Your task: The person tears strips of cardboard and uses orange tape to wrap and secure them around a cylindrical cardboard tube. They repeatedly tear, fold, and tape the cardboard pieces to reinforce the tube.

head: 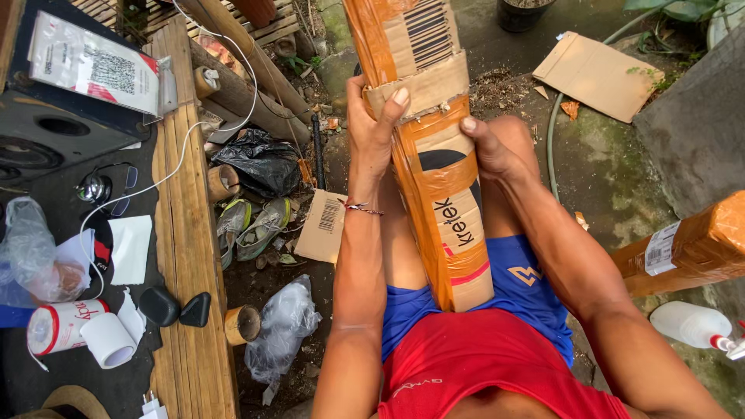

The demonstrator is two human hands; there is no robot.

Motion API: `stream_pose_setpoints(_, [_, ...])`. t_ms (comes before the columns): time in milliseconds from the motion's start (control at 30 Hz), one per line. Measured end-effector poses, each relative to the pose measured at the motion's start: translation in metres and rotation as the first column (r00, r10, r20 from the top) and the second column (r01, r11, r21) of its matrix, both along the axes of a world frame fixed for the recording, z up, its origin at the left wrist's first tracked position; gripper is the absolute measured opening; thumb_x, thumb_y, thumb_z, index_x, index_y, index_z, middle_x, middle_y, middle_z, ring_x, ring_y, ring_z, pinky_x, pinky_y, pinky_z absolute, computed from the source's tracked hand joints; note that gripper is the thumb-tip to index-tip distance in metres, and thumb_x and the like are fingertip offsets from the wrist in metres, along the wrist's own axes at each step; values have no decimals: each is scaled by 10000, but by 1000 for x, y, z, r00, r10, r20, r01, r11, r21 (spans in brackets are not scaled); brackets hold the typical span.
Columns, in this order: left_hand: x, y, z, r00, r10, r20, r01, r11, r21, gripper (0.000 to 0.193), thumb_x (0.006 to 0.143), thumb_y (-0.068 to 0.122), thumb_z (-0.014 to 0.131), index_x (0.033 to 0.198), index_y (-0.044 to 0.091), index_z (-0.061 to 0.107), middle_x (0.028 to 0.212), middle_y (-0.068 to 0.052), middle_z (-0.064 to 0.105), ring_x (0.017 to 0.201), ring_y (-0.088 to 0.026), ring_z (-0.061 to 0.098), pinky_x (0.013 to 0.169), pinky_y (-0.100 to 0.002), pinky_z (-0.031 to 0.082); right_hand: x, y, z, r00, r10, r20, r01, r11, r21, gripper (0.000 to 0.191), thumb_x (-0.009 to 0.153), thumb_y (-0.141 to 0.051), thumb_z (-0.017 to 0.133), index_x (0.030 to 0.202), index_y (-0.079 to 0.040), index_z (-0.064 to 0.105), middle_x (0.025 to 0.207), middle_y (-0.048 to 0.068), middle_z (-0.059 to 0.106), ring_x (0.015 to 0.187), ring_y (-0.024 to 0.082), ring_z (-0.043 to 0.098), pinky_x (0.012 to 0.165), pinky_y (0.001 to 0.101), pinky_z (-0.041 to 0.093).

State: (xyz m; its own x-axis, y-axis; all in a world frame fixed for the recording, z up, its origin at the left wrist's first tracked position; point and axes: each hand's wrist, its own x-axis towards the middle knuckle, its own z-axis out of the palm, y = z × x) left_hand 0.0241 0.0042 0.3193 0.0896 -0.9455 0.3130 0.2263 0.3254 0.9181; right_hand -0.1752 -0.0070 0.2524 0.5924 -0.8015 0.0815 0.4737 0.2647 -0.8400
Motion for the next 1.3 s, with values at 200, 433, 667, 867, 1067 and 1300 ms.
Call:
stream_pose_setpoints(200, [-7, 3, 16, 965, 80, 251, -80, 997, -12, 903, 811, 600, 727, 1388, -3, 382, 1198, -225, 646, 1081, -262, 720, 934, -385, 635, -16, -4, 80, 947, -318, -39, 281, 883, -376, 1048, 944, -666, 660, 1635, -113, 98, 1561, 166, 517, 1445, 265, 524, 1212, 405, 433])
stream_pose_setpoints(433, [-15, 34, 50, 970, 24, 242, 3, 994, -108, 1004, 904, 607, 650, 1547, 4, 169, 1341, -247, 624, 1226, -315, 677, 1062, -413, 562, 5, 10, 108, 822, -560, -99, 366, 655, -661, 841, 1030, -279, 802, 1626, -20, 269, 1552, 142, 525, 1444, 205, 511, 1277, 341, 402])
stream_pose_setpoints(667, [-36, 81, 60, 735, 520, 434, -343, 838, -424, 401, 1122, 361, 617, 1222, 43, 393, 1275, -212, 478, 1334, -322, 533, 1050, -397, 520, 10, 13, 110, 785, -611, -98, 372, 591, -716, 854, 989, -259, 841, 1593, -13, 289, 1505, 146, 533, 1417, 213, 540, 1269, 367, 443])
stream_pose_setpoints(867, [-36, 84, 68, 684, 609, 400, -467, 788, -401, 321, 1060, 280, 677, 1113, 13, 507, 1297, -233, 550, 1204, -330, 611, 972, -421, 523, 23, 4, 109, 784, -613, -97, 368, 585, -723, 813, 1015, -249, 853, 1579, -9, 319, 1468, 149, 557, 1373, 213, 564, 1214, 354, 469])
stream_pose_setpoints(1067, [-24, 72, 60, 732, 538, 418, -401, 836, -375, 513, 1021, 320, 743, 1368, 14, 523, 1296, -165, 617, 1165, -299, 674, 1019, -391, 567, 17, 6, 101, 804, -576, -147, 377, 684, -624, 657, 1042, -271, 838, 1490, -14, 432, 1341, 146, 646, 1230, 209, 662, 1083, 330, 559])
stream_pose_setpoints(1300, [-29, 75, 52, 634, 592, 497, -413, 803, -429, 367, 1079, 264, 712, 1355, 82, 551, 1481, -192, 469, 1329, -297, 581, 1113, -370, 522, 21, 7, 101, 797, -598, -91, 381, 613, -692, 638, 1051, -227, 823, 1489, -5, 416, 1373, 145, 636, 1271, 206, 650, 1115, 316, 542])
